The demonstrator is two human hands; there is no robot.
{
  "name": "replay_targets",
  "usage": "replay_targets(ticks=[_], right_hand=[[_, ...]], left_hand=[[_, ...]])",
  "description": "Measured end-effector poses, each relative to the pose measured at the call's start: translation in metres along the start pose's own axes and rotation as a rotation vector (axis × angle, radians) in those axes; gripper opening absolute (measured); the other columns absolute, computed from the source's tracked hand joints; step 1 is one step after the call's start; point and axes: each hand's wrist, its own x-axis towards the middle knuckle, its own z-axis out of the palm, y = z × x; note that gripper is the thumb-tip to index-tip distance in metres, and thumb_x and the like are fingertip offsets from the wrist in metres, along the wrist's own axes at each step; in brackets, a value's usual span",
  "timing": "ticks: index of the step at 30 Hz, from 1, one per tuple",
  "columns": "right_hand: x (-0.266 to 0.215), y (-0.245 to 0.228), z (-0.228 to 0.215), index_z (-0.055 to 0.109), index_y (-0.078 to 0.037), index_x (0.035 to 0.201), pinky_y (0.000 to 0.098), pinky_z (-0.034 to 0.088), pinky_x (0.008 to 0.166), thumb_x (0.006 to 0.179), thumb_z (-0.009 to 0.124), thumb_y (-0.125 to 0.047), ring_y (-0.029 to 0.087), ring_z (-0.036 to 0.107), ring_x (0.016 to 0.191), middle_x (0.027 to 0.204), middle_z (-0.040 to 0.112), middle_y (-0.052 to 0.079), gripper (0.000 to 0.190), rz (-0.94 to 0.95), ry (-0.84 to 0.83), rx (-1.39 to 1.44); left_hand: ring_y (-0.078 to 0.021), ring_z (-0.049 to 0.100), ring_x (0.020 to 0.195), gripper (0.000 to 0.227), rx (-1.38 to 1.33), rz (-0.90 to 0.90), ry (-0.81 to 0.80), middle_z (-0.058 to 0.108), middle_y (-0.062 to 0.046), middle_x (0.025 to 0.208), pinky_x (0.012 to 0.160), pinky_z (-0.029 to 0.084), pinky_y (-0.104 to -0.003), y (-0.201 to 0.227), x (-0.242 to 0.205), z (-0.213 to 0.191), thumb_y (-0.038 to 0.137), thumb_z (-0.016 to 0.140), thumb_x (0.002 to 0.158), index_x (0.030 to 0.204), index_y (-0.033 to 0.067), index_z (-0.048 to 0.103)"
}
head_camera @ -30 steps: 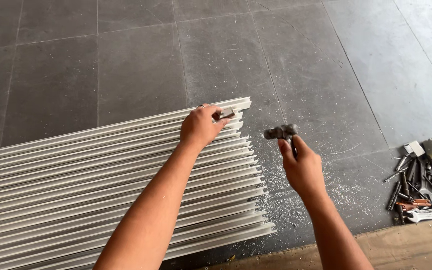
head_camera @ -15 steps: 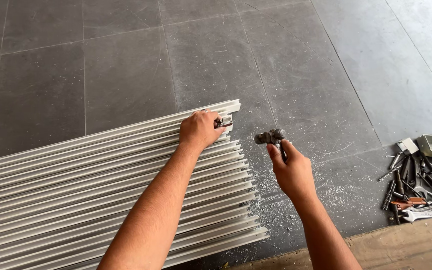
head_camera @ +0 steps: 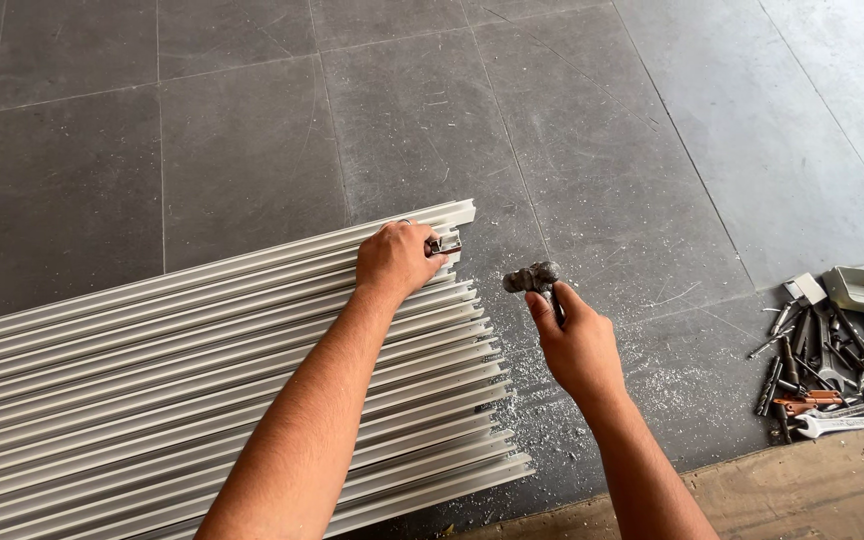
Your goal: The person uses a power drill to fasten metal profiles together on the floor. They then pick up a hammer and a metal punch to tap the ends of the stacked profiles, likely to remove burrs or align the edges. The person continues to stack and align the metal pieces by hand.
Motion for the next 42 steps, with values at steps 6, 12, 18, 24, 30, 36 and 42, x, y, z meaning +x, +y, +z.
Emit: replay_targets(ticks=[6, 12, 18, 24, 30, 36, 42], right_hand=[[0.005, -0.017, -0.003, 0.067, -0.009, 0.117, 0.0431, 0.050, 0.055, 0.102, 0.053, -0.046, 0.025, 0.067, 0.057, 0.068, 0.070, 0.014, 0.042, -0.017, -0.072, -0.021], [0.035, -0.080, -0.023, 0.063, -0.010, 0.117, 0.0418, 0.050, 0.046, 0.103, 0.050, -0.040, 0.022, 0.064, 0.049, 0.066, 0.069, 0.013, 0.035, -0.380, 0.055, 0.018], [0.035, -0.115, -0.002, 0.066, -0.014, 0.112, 0.0471, 0.049, 0.054, 0.104, 0.051, -0.049, 0.030, 0.064, 0.059, 0.070, 0.068, 0.015, 0.038, -0.365, -0.016, -0.247], [0.028, -0.099, -0.015, 0.063, -0.019, 0.120, 0.0483, 0.051, 0.058, 0.102, 0.049, -0.049, 0.030, 0.065, 0.061, 0.070, 0.068, 0.014, 0.038, -0.193, -0.065, -0.225], [0.014, -0.055, -0.026, 0.064, -0.008, 0.109, 0.0440, 0.048, 0.056, 0.103, 0.052, -0.045, 0.026, 0.063, 0.054, 0.067, 0.067, 0.013, 0.040, -0.122, 0.070, -0.005], [0.004, -0.027, -0.013, 0.065, -0.008, 0.111, 0.0430, 0.048, 0.054, 0.101, 0.051, -0.045, 0.024, 0.063, 0.055, 0.067, 0.068, 0.011, 0.040, 0.017, 0.003, 0.046], [0.001, -0.019, -0.007, 0.065, -0.008, 0.109, 0.0415, 0.047, 0.057, 0.099, 0.054, -0.047, 0.025, 0.064, 0.055, 0.065, 0.067, 0.015, 0.042, 0.015, 0.010, 0.040]], left_hand=[[-0.0170, 0.067, 0.101, 0.033, -0.041, -0.022, -0.006, 0.073, 0.002, 0.095, 0.086, 0.057, -0.039, -0.003, 0.003, 0.007, 0.042, 0.083, 0.082, 0.106, 0.0206, 0.076], [-0.0181, 0.067, 0.101, 0.035, -0.126, -0.052, 0.004, 0.073, 0.003, 0.093, 0.086, 0.057, -0.040, -0.009, 0.006, 0.011, 0.040, 0.086, 0.079, 0.107, 0.0220, 0.077], [-0.0202, 0.069, 0.096, 0.033, -0.139, -0.057, 0.021, 0.074, -0.001, 0.093, 0.079, 0.060, -0.040, -0.012, 0.009, 0.017, 0.041, 0.087, 0.080, 0.100, 0.0163, 0.078], [-0.0201, 0.072, 0.089, 0.032, -0.181, 0.065, 0.137, 0.078, 0.000, 0.087, 0.074, 0.059, -0.039, -0.018, 0.004, 0.016, 0.039, 0.087, 0.077, 0.098, 0.0161, 0.079], [-0.0210, 0.075, 0.085, 0.033, -0.346, 0.008, 0.140, 0.075, -0.001, 0.093, 0.070, 0.060, -0.039, -0.012, 0.003, -0.011, 0.040, 0.080, 0.085, 0.110, 0.0206, 0.075], [-0.0220, 0.072, 0.094, 0.029, -0.029, -0.072, 0.031, 0.075, -0.001, 0.101, 0.078, 0.059, -0.041, -0.007, 0.015, -0.021, 0.040, 0.078, 0.087, 0.110, 0.0225, 0.074], [-0.0211, 0.070, 0.101, 0.035, 0.001, -0.060, 0.013, 0.074, 0.001, 0.104, 0.085, 0.058, -0.042, -0.006, 0.024, -0.010, 0.042, 0.080, 0.084, 0.112, 0.0214, 0.074]])
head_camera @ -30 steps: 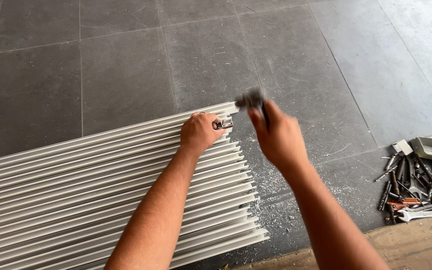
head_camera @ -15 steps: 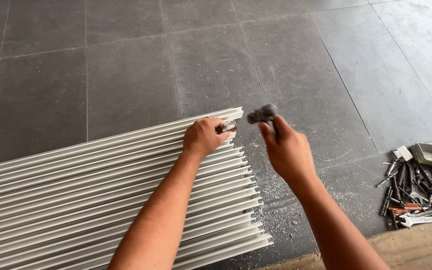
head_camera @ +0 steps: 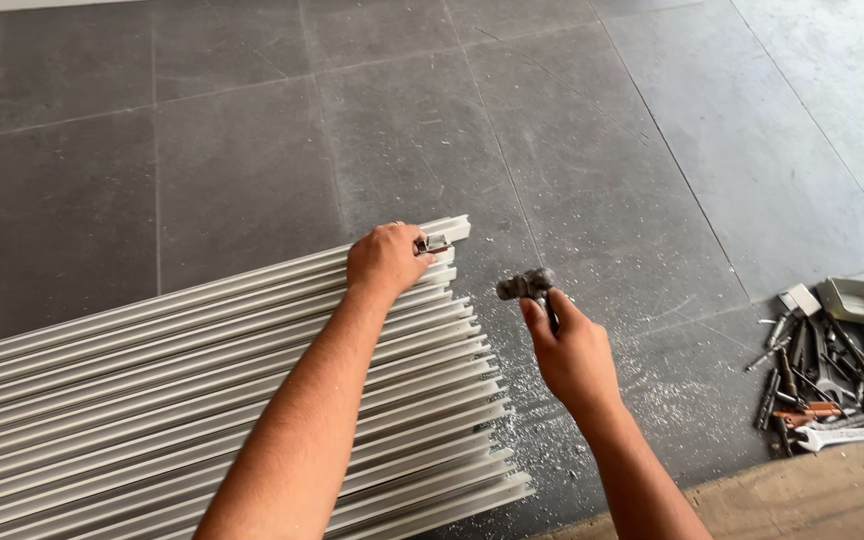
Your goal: The person uses a power drill to fasten metal profiles together on the floor. They then pick up a hammer and a metal punch to tap the ends of the stacked profiles, likely to remove burrs or align the edges. The person continues to stack and align the metal pieces by hand.
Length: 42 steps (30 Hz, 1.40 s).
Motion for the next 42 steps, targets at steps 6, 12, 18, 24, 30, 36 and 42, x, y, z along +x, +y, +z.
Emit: replay_targets(ticks=[6, 12, 18, 24, 30, 36, 42], right_hand=[[0.005, 0.001, 0.000, 0.064, -0.005, 0.104, 0.0419, 0.047, 0.056, 0.099, 0.056, -0.048, 0.026, 0.063, 0.055, 0.064, 0.066, 0.014, 0.044, -0.027, 0.035, 0.033], [0.004, 0.003, 0.001, 0.064, -0.008, 0.113, 0.0398, 0.048, 0.055, 0.098, 0.057, -0.048, 0.022, 0.064, 0.054, 0.064, 0.067, 0.013, 0.044, -0.018, 0.042, 0.030], [0.004, 0.002, 0.002, 0.067, -0.004, 0.108, 0.0393, 0.048, 0.056, 0.100, 0.056, -0.048, 0.022, 0.064, 0.056, 0.067, 0.068, 0.013, 0.046, -0.001, 0.014, 0.021], [0.007, 0.003, 0.008, 0.063, -0.008, 0.123, 0.0390, 0.050, 0.054, 0.100, 0.054, -0.049, 0.019, 0.066, 0.057, 0.069, 0.070, 0.012, 0.048, 0.040, -0.019, 0.000], [0.008, -0.001, 0.009, 0.067, -0.009, 0.119, 0.0406, 0.049, 0.055, 0.099, 0.055, -0.048, 0.021, 0.066, 0.057, 0.069, 0.070, 0.012, 0.045, 0.011, -0.026, -0.013], [0.032, -0.043, 0.004, 0.066, -0.011, 0.111, 0.0407, 0.049, 0.050, 0.102, 0.051, -0.044, 0.022, 0.063, 0.050, 0.065, 0.068, 0.012, 0.037, -0.207, -0.044, -0.064], [0.066, -0.094, -0.003, 0.064, -0.007, 0.108, 0.0422, 0.049, 0.050, 0.108, 0.052, -0.044, 0.026, 0.062, 0.050, 0.066, 0.067, 0.013, 0.039, -0.487, 0.134, -0.072]], left_hand=[[-0.0198, 0.070, 0.104, 0.037, -0.018, 0.018, -0.029, 0.075, 0.002, 0.105, 0.090, 0.057, -0.042, -0.001, 0.004, 0.004, 0.042, 0.080, 0.085, 0.115, 0.0209, 0.074], [-0.0195, 0.069, 0.105, 0.038, -0.006, 0.046, -0.019, 0.073, 0.002, 0.104, 0.092, 0.056, -0.042, 0.001, 0.007, 0.008, 0.042, 0.080, 0.085, 0.115, 0.0199, 0.074], [-0.0190, 0.068, 0.104, 0.037, -0.007, 0.055, -0.034, 0.074, 0.003, 0.100, 0.092, 0.056, -0.042, 0.000, 0.007, 0.007, 0.043, 0.080, 0.085, 0.113, 0.0192, 0.074], [-0.0183, 0.069, 0.102, 0.037, -0.010, 0.075, -0.023, 0.074, 0.002, 0.098, 0.090, 0.057, -0.042, -0.003, 0.007, 0.011, 0.044, 0.080, 0.085, 0.113, 0.0195, 0.075], [-0.0181, 0.068, 0.102, 0.036, -0.020, 0.086, 0.013, 0.074, 0.003, 0.096, 0.089, 0.056, -0.041, -0.006, 0.009, 0.017, 0.044, 0.081, 0.084, 0.110, 0.0195, 0.076], [-0.0181, 0.068, 0.102, 0.034, -0.067, 0.060, 0.004, 0.074, 0.004, 0.096, 0.089, 0.057, -0.040, -0.007, 0.011, 0.018, 0.042, 0.082, 0.083, 0.109, 0.0200, 0.076], [-0.0194, 0.068, 0.100, 0.036, -0.110, 0.049, 0.020, 0.076, 0.003, 0.096, 0.089, 0.056, -0.041, -0.009, 0.015, 0.024, 0.040, 0.085, 0.080, 0.108, 0.0200, 0.077]])
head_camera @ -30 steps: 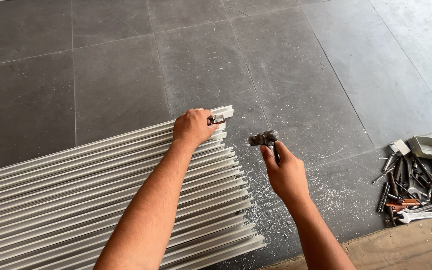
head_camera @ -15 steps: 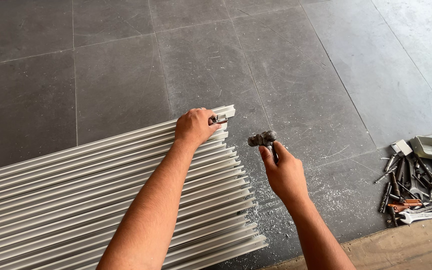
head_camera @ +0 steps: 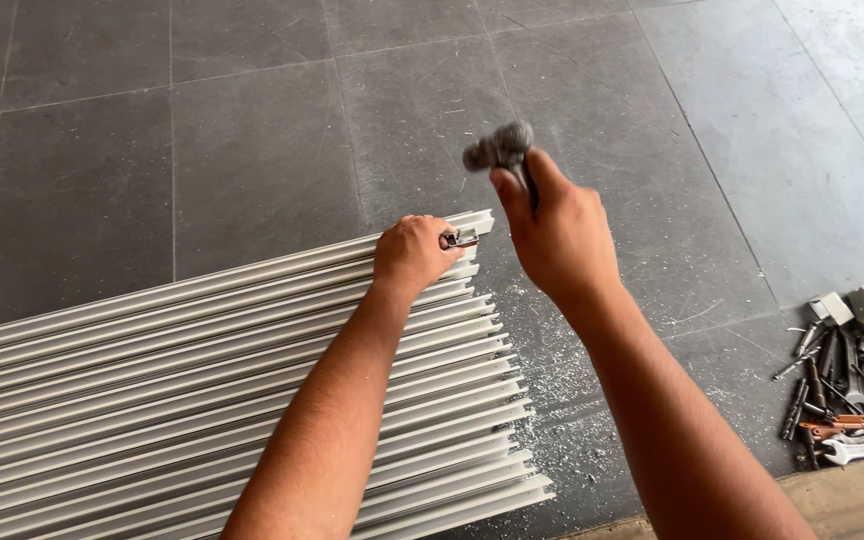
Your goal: The person uses a power drill to fasten metal profiles together on the floor. They then pick up a hammer and a metal punch to tap the ends of the stacked profiles, likely to remove burrs or align the edges. The person continues to stack and align the metal pieces by hand.
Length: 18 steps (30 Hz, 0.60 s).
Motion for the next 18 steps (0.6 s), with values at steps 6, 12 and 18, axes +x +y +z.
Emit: replay_targets(ticks=[6, 12, 18], right_hand=[[0.006, 0.000, 0.028, 0.064, -0.015, 0.114, 0.0491, 0.053, 0.055, 0.105, 0.048, -0.046, 0.034, 0.068, 0.064, 0.075, 0.070, 0.015, 0.036, 0.025, -0.221, -0.177], [0.002, 0.007, -0.005, 0.063, -0.011, 0.107, 0.0492, 0.049, 0.057, 0.104, 0.051, -0.046, 0.033, 0.067, 0.061, 0.072, 0.069, 0.015, 0.037, 0.197, -0.181, -0.111], [-0.010, 0.028, -0.013, 0.061, -0.007, 0.101, 0.0486, 0.048, 0.057, 0.104, 0.054, -0.046, 0.032, 0.064, 0.057, 0.068, 0.067, 0.016, 0.041, 0.236, -0.156, -0.055]], left_hand=[[-0.0205, 0.070, 0.094, 0.030, -0.001, 0.088, 0.085, 0.076, 0.000, 0.093, 0.083, 0.058, -0.040, -0.008, 0.000, 0.005, 0.038, 0.085, 0.080, 0.100, 0.0155, 0.078], [-0.0238, 0.074, 0.084, 0.031, -0.104, 0.055, 0.037, 0.078, -0.004, 0.093, 0.075, 0.058, -0.040, -0.005, -0.005, -0.005, 0.041, 0.081, 0.084, 0.106, 0.0193, 0.077], [-0.0261, 0.072, 0.093, 0.032, -0.138, 0.059, 0.213, 0.075, -0.004, 0.102, 0.077, 0.058, -0.043, 0.005, 0.005, -0.023, 0.039, 0.081, 0.083, 0.108, 0.0199, 0.077]])
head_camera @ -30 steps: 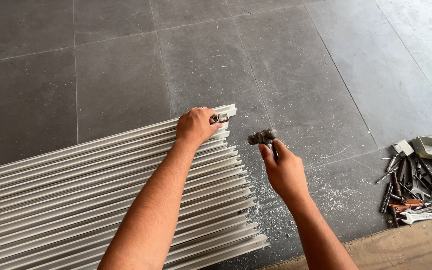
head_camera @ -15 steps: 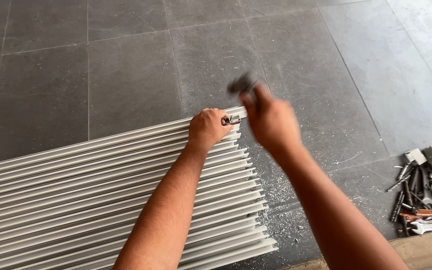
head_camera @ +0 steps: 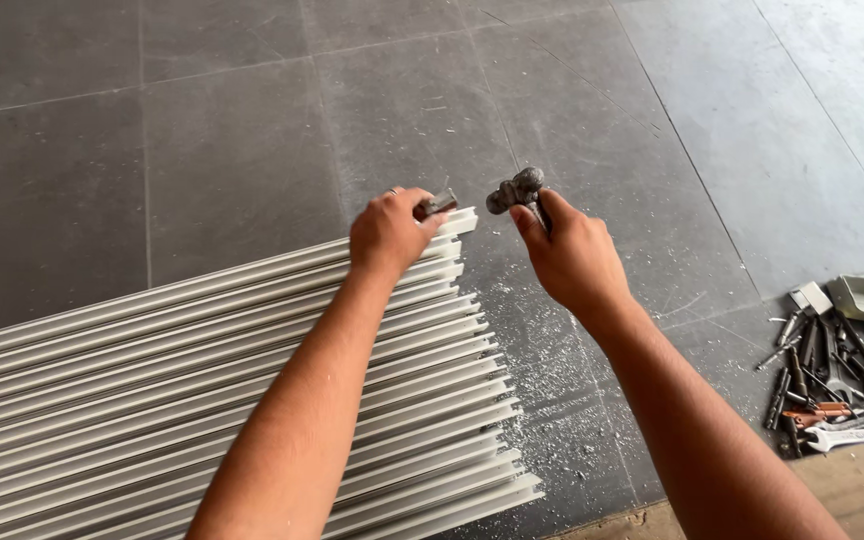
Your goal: The person uses a power drill to fasten metal profiles together on the floor. They then pick up a hammer and a metal punch to tap the ends of the stacked profiles, likely to remove burrs or align the edges. The person continues to stack and align the metal pieces by hand.
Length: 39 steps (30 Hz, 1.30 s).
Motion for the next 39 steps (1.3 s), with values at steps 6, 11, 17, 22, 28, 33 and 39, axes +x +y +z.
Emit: replay_targets(ticks=[6, 11, 17, 22, 28, 33, 39], right_hand=[[-0.001, 0.022, 0.010, 0.061, -0.006, 0.104, 0.0498, 0.049, 0.061, 0.102, 0.055, -0.047, 0.033, 0.065, 0.059, 0.068, 0.066, 0.018, 0.041, 0.026, 0.011, 0.017], [0.006, 0.035, 0.011, 0.063, -0.007, 0.105, 0.0480, 0.051, 0.063, 0.103, 0.054, -0.047, 0.031, 0.068, 0.062, 0.070, 0.068, 0.016, 0.042, 0.039, 0.028, 0.035], [0.013, 0.037, 0.008, 0.064, -0.007, 0.107, 0.0477, 0.051, 0.063, 0.103, 0.054, -0.048, 0.030, 0.068, 0.063, 0.071, 0.068, 0.016, 0.043, 0.064, 0.033, 0.030], [0.015, 0.031, 0.012, 0.062, -0.010, 0.120, 0.0458, 0.052, 0.061, 0.102, 0.053, -0.050, 0.027, 0.069, 0.062, 0.070, 0.069, 0.016, 0.045, 0.088, 0.014, 0.021], [0.016, 0.025, 0.016, 0.066, -0.008, 0.115, 0.0451, 0.052, 0.060, 0.103, 0.052, -0.049, 0.026, 0.068, 0.062, 0.071, 0.069, 0.014, 0.045, 0.089, -0.009, 0.027], [0.017, 0.021, 0.020, 0.065, -0.009, 0.115, 0.0451, 0.052, 0.058, 0.103, 0.052, -0.048, 0.024, 0.068, 0.059, 0.070, 0.069, 0.013, 0.043, 0.057, -0.012, 0.026], [0.029, 0.003, 0.013, 0.064, -0.009, 0.109, 0.0444, 0.051, 0.054, 0.105, 0.053, -0.042, 0.025, 0.067, 0.056, 0.069, 0.069, 0.013, 0.035, -0.113, 0.045, 0.024]], left_hand=[[-0.0227, 0.068, 0.103, 0.030, 0.174, -0.075, -0.157, 0.071, 0.000, 0.105, 0.088, 0.055, -0.042, 0.016, 0.015, 0.011, 0.041, 0.081, 0.083, 0.107, 0.0234, 0.077], [-0.0181, 0.069, 0.103, 0.029, 0.193, -0.072, -0.213, 0.072, 0.004, 0.104, 0.088, 0.057, -0.040, 0.019, 0.021, 0.022, 0.043, 0.080, 0.084, 0.107, 0.0253, 0.077], [-0.0186, 0.069, 0.102, 0.028, 0.202, -0.025, -0.183, 0.072, 0.004, 0.104, 0.086, 0.058, -0.041, 0.015, 0.024, 0.029, 0.041, 0.080, 0.085, 0.107, 0.0244, 0.078], [-0.0151, 0.069, 0.101, 0.027, 0.207, -0.044, -0.206, 0.073, 0.004, 0.103, 0.085, 0.059, -0.038, 0.015, 0.025, 0.032, 0.040, 0.079, 0.086, 0.108, 0.0246, 0.077], [-0.0154, 0.069, 0.101, 0.029, 0.205, -0.017, -0.189, 0.073, 0.005, 0.100, 0.084, 0.059, -0.038, 0.015, 0.024, 0.031, 0.042, 0.080, 0.085, 0.109, 0.0251, 0.077], [-0.0156, 0.068, 0.100, 0.030, 0.202, -0.004, -0.184, 0.072, 0.004, 0.100, 0.085, 0.058, -0.038, 0.014, 0.024, 0.031, 0.042, 0.081, 0.084, 0.107, 0.0242, 0.077], [-0.0164, 0.070, 0.096, 0.027, 0.140, 0.008, -0.196, 0.073, 0.004, 0.098, 0.086, 0.058, -0.039, 0.013, 0.024, 0.027, 0.041, 0.082, 0.085, 0.102, 0.0214, 0.079]])
